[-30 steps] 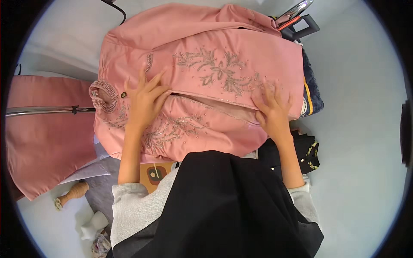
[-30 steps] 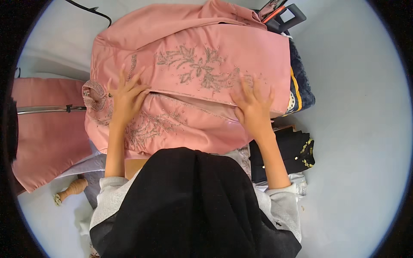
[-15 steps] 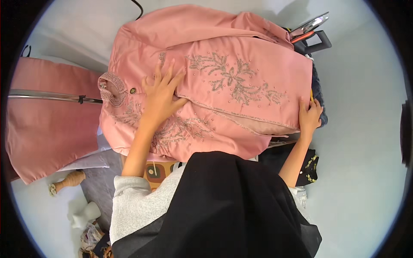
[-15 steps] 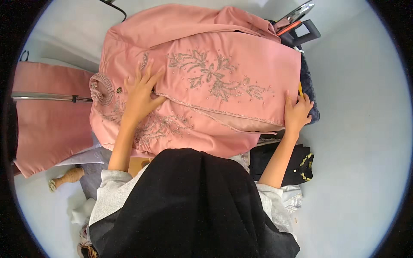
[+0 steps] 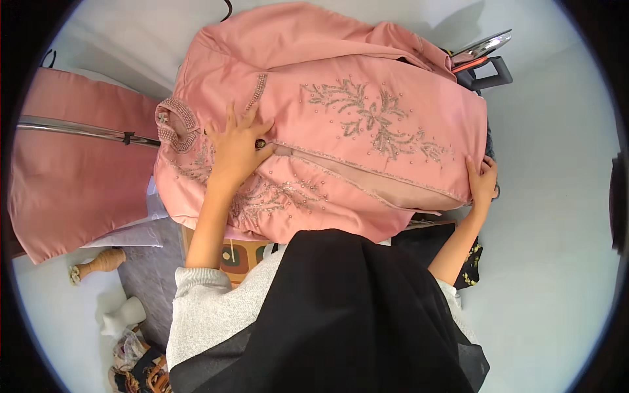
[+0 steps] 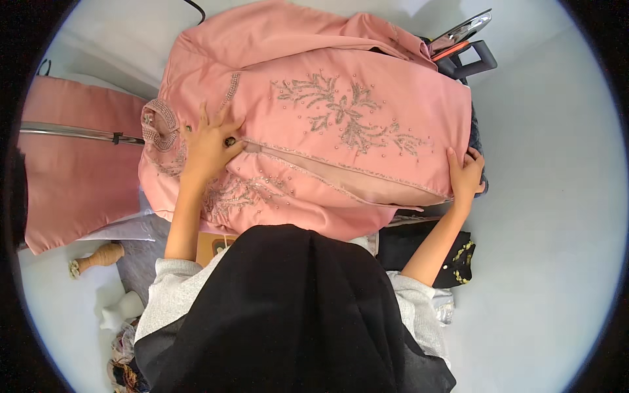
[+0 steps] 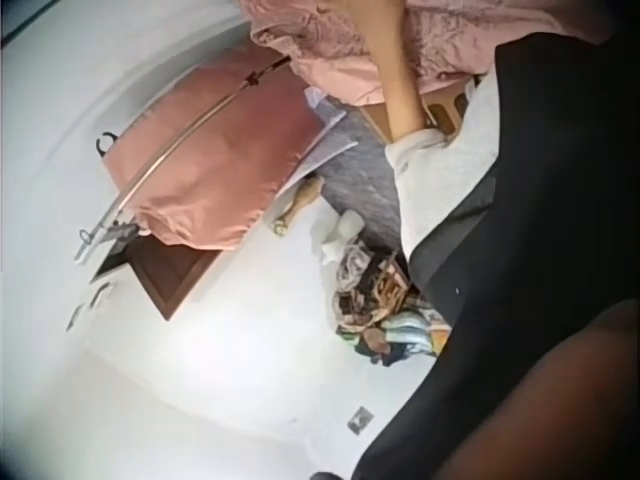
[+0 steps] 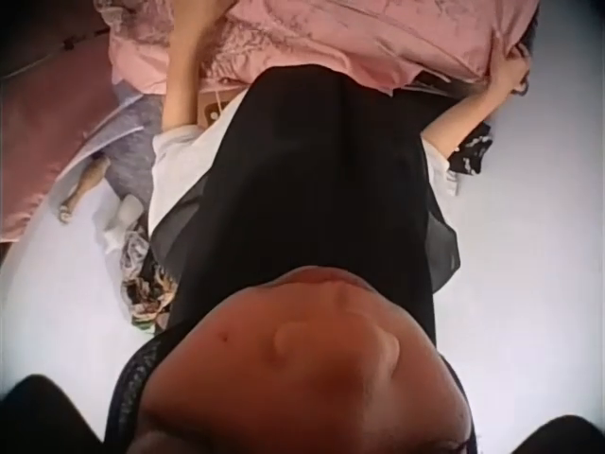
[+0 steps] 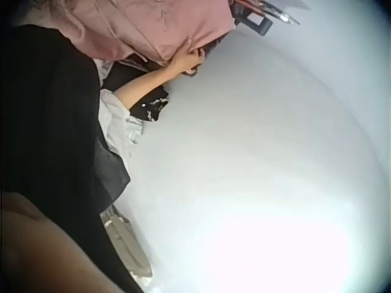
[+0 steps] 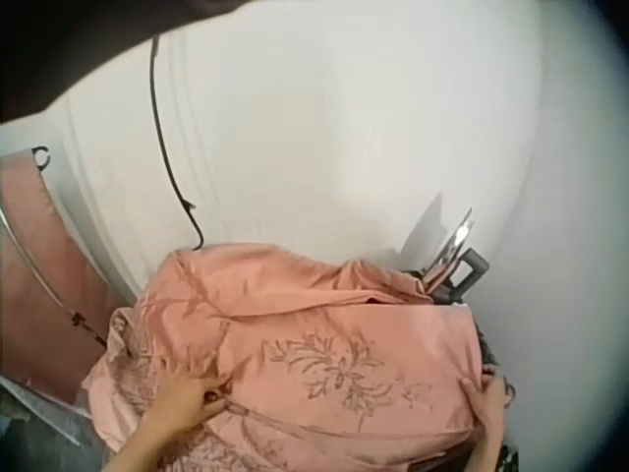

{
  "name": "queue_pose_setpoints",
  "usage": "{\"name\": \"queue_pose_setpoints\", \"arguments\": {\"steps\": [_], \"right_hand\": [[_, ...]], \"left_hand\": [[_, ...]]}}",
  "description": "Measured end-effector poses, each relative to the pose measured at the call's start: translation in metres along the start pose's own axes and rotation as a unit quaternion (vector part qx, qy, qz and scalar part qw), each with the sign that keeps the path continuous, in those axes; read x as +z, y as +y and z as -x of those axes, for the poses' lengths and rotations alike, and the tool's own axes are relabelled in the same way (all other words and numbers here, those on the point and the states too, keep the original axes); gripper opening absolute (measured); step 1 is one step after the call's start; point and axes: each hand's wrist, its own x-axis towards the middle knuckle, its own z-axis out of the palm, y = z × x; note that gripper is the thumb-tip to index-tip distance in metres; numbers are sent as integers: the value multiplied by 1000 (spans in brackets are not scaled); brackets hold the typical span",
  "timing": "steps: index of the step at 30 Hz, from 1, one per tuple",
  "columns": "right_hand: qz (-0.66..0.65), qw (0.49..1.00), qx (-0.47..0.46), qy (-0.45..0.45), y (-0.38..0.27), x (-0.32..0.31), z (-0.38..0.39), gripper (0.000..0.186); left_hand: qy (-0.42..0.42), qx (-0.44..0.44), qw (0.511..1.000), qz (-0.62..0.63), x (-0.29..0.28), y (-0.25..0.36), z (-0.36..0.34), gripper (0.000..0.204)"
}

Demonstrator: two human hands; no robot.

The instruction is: The recorder is ironing various formal garments, including a white vest and a pink embroidered jacket, on an ironing board.

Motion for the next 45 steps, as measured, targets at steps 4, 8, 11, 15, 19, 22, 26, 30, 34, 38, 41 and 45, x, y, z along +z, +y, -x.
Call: {"name": "queue_pose_setpoints", "arguments": {"steps": [4, 8, 11, 15, 19, 22, 26, 30, 34, 38, 41, 45], "right_hand": [[-65, 997, 26, 13, 0, -9, 10, 53], [-76, 995, 59, -25, 2, -13, 16, 53], [-166, 985, -12, 49, 5, -14, 13, 45], [3, 999, 41, 19, 5, -14, 10, 42], [77, 997, 3, -12, -4, -26, -6, 39], [-32, 998, -46, -1, -13, -43, -44, 53], [-121, 981, -117, 97, -39, -33, -125, 75], [-233, 969, -49, 57, -67, 1, -190, 70], [-312, 938, -53, 139, -85, 40, -215, 38], [-379, 889, -44, 253, -98, 43, -210, 25], [-347, 831, -140, 411, -109, 24, -194, 21], [-228, 846, -248, 414, -99, -38, -154, 24]], "left_hand": [[-31, 18, 998, -50, -7, 6, -1, 36], [127, 84, 988, -31, -5, 14, -4, 24], [63, 135, 989, 12, -7, 10, -2, 28], [-48, 94, 990, 94, -10, 8, 0, 34], [-64, 101, 988, 95, -15, 15, 3, 39], [-40, 92, 989, 108, -20, 23, 4, 40], [-13, 158, 974, 160, -12, 55, 13, 38], [-55, 185, 966, 174, 8, 92, 23, 29], [-25, 166, 972, 163, 21, 100, 28, 34], [-37, 155, 971, 179, 24, 96, 28, 35], [-60, 161, 967, 191, 27, 93, 28, 35], [-72, 147, 963, 213, 33, 90, 24, 39]]}}
